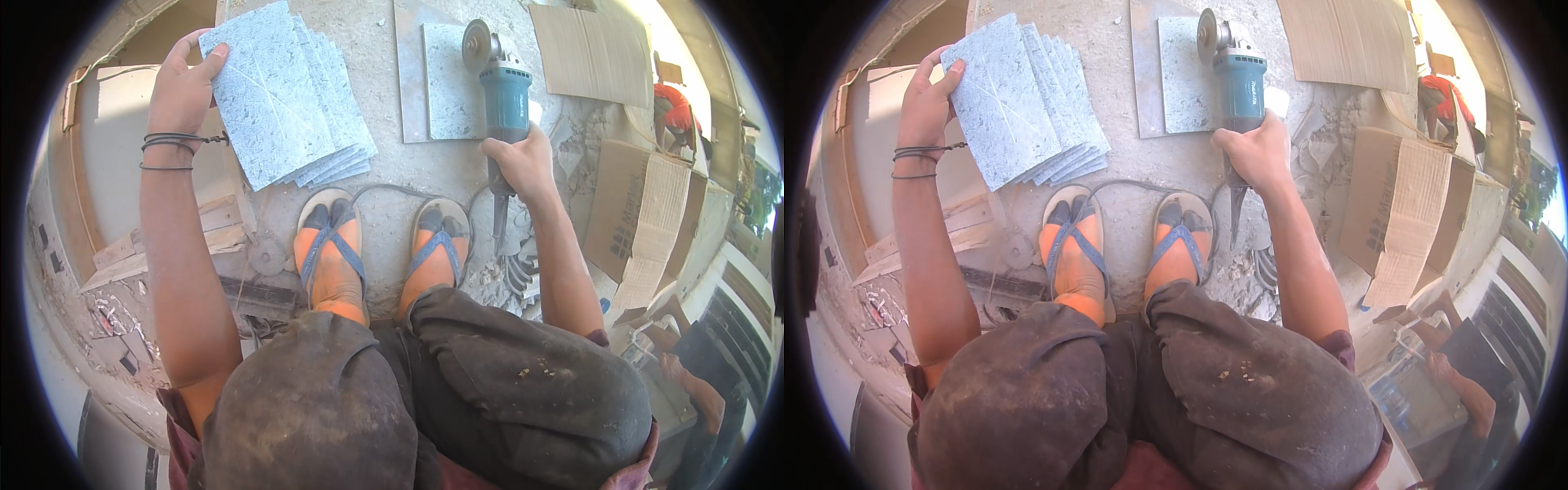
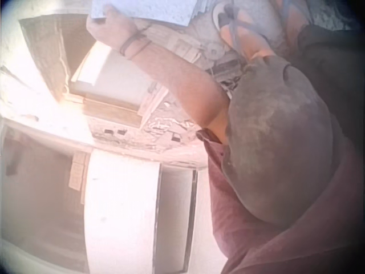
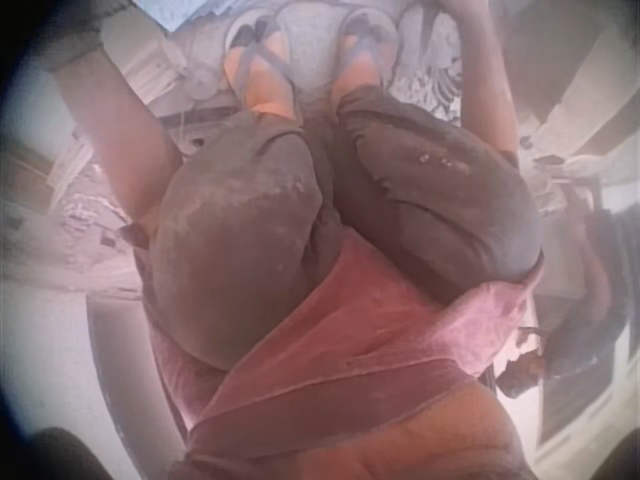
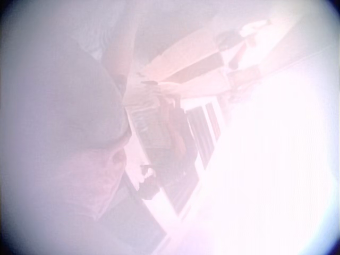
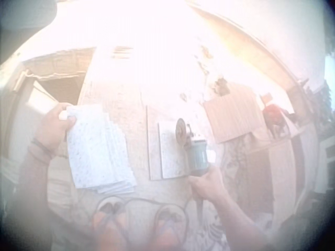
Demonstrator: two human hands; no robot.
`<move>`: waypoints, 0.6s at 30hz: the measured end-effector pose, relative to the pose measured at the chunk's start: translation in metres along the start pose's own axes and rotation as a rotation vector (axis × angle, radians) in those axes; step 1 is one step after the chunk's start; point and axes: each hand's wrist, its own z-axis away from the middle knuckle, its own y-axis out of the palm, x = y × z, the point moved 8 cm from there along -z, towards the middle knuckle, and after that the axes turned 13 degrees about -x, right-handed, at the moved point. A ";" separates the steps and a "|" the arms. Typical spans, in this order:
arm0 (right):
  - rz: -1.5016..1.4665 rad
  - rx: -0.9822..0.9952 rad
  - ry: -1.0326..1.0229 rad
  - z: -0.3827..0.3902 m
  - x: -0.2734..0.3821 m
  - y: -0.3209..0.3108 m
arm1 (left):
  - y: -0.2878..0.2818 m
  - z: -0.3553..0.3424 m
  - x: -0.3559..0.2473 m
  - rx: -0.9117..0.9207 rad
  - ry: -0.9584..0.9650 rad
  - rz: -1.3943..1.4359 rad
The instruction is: The person uses a grinder to smooth the edges of several tiles, picking them up from a stack one by one.
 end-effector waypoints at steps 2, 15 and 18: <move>0.005 -0.006 0.018 -0.003 -0.001 0.002 | 0.001 0.001 0.010 -0.006 -0.004 -0.005; 0.075 0.021 0.055 0.018 -0.002 0.007 | -0.001 -0.015 0.020 -0.123 0.261 -0.503; 0.092 -0.013 0.038 0.033 -0.018 0.002 | 0.006 -0.011 0.016 -0.085 0.235 -0.553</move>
